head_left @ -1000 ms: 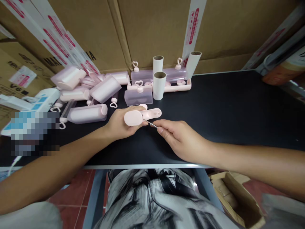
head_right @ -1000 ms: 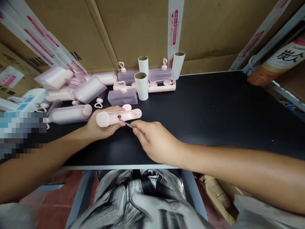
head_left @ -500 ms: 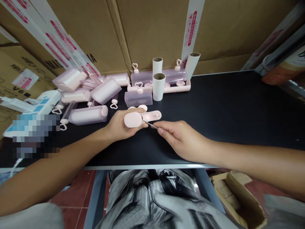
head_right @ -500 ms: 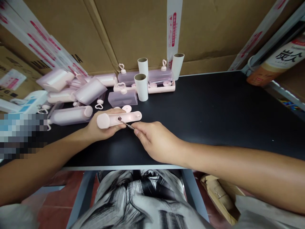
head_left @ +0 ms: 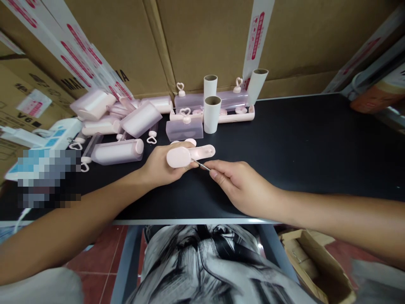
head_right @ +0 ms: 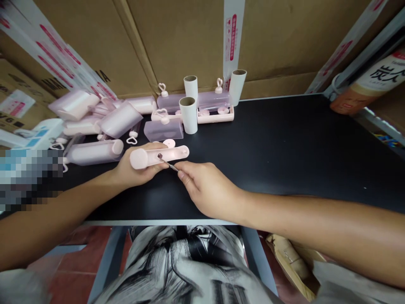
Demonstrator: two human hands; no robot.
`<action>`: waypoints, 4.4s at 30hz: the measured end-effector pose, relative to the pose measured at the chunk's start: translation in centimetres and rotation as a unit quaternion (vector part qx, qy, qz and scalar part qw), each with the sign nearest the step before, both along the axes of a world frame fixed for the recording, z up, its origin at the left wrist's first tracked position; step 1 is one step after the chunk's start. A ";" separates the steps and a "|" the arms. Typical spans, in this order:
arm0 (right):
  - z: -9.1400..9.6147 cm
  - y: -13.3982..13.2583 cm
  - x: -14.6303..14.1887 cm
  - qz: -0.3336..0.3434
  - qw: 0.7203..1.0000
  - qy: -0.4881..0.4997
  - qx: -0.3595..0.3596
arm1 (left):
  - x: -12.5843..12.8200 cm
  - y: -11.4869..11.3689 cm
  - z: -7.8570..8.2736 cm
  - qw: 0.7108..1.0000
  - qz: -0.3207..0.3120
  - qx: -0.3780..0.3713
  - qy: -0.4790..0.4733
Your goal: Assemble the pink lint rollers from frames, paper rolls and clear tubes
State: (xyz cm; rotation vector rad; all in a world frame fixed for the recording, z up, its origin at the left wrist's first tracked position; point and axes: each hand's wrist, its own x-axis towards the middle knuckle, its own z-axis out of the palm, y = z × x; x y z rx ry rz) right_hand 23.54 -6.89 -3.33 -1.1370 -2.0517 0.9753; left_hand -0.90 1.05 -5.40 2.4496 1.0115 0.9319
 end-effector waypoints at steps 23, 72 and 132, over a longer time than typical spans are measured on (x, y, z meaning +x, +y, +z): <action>0.2 0.2 0.5 0.032 0.999 -0.029 -0.025 | -1.0 1.1 0.3 0.982 -0.064 0.082 0.160; -0.2 0.5 0.2 0.016 1.000 -0.004 -0.015 | -0.3 0.4 0.3 0.998 -0.011 -0.046 0.035; -1.6 2.2 -0.4 -0.041 0.974 0.213 -0.072 | 1.3 -1.5 2.5 0.990 -0.131 -0.050 -0.014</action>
